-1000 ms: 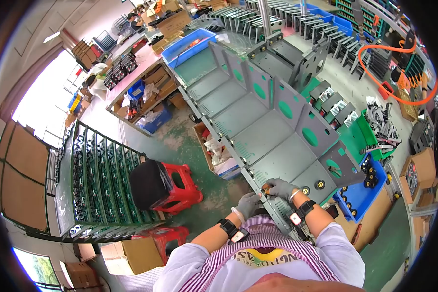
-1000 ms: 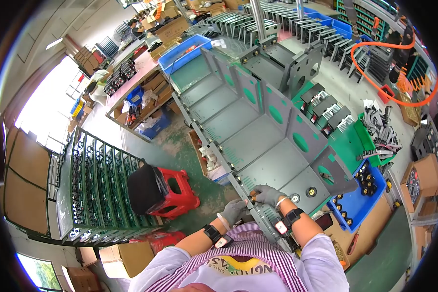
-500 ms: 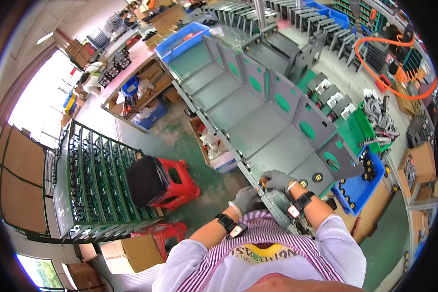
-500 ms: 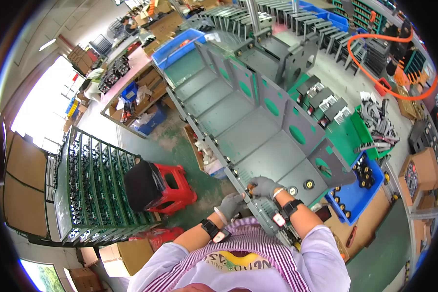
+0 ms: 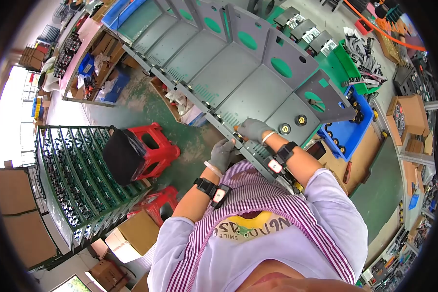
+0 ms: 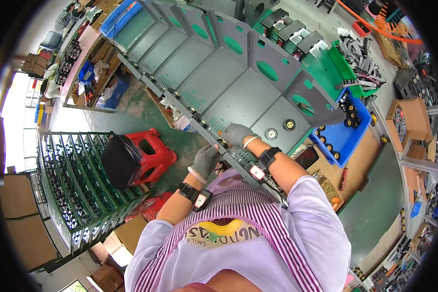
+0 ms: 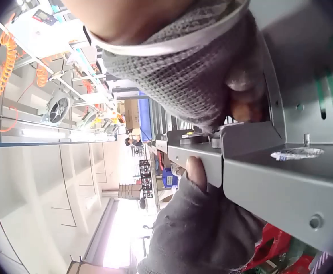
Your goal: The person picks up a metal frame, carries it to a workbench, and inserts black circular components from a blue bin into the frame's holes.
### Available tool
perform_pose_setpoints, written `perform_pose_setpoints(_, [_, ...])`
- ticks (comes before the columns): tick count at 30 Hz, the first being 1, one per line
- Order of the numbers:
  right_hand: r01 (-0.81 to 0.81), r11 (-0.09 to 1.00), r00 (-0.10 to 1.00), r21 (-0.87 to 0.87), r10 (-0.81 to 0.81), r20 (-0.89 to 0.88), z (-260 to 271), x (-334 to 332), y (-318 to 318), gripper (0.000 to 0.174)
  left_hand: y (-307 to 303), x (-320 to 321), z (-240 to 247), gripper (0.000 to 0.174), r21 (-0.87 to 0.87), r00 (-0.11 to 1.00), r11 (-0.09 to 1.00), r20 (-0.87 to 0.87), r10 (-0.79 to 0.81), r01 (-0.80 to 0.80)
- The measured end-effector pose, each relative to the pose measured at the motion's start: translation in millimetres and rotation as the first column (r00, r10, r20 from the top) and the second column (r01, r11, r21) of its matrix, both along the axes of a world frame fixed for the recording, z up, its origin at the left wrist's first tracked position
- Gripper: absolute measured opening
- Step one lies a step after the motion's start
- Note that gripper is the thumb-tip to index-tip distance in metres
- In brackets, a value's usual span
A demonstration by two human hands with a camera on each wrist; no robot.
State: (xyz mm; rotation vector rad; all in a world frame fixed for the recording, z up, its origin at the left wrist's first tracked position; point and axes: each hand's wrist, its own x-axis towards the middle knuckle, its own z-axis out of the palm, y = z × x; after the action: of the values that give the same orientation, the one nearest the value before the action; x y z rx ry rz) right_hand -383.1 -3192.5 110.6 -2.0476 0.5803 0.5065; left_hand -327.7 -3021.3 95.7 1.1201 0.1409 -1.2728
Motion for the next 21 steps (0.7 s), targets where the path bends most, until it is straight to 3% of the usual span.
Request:
perform_pose_setpoints(1, [0.200,0.905,0.975,0.377,-0.146,-0.167,6,-2,-6,0.048,0,1,-3,0.030,0.004,1.000,1.000,0.016,-0.001,0.001])
perform_pose_setpoints(4, [0.271,0.902,0.962,0.335,-0.240,-0.134,9,-10,-11,0.056,3,-1,-12,0.031,0.004,0.999,1.000,0.034,0.007,-0.007])
perform_pose_setpoints(5, [0.220,0.964,0.972,0.148,-0.203,-0.118,5,-8,-9,0.056,3,-2,-11,0.031,-0.006,1.000,1.000,0.030,0.010,-0.010])
perform_pose_setpoints(8, [0.013,1.000,0.997,0.021,-0.011,-0.075,2,-11,5,0.053,0,-1,-6,0.032,0.022,0.999,1.000,0.040,-0.001,0.000])
perform_pose_setpoints(9, [0.163,0.965,0.979,0.203,-0.133,-0.156,-2,-13,0,0.051,0,-1,-5,0.032,0.042,0.999,0.999,0.045,-0.007,0.005])
perform_pose_setpoints(12, [0.392,0.829,0.913,0.398,-0.404,-0.055,-3,-24,-11,0.052,3,-1,-12,0.033,0.007,0.999,1.000,0.036,-0.004,0.004])
perform_pose_setpoints(13, [0.385,0.883,0.923,0.269,-0.364,-0.127,1,-19,-4,0.052,5,-2,-16,0.033,-0.005,0.999,1.000,0.038,-0.004,0.004])
perform_pose_setpoints(16, [0.115,0.987,0.992,0.117,-0.108,-0.064,16,-21,8,0.048,5,1,-20,0.033,-0.030,0.998,0.999,0.057,-0.014,0.016])
perform_pose_setpoints(17, [0.293,0.916,0.950,0.274,-0.248,-0.187,27,-27,3,0.044,4,1,-19,0.034,-0.023,0.998,0.999,0.062,-0.023,0.025])
perform_pose_setpoints(20, [0.426,0.833,0.886,0.354,-0.462,0.021,24,-63,-16,0.039,1,-6,-7,0.034,-0.008,0.997,1.000,0.078,-0.018,0.019])
perform_pose_setpoints(21, [0.435,0.889,0.874,0.144,-0.455,0.170,36,-77,-20,0.035,1,-7,-6,0.034,0.006,0.996,1.000,0.086,-0.026,0.026])
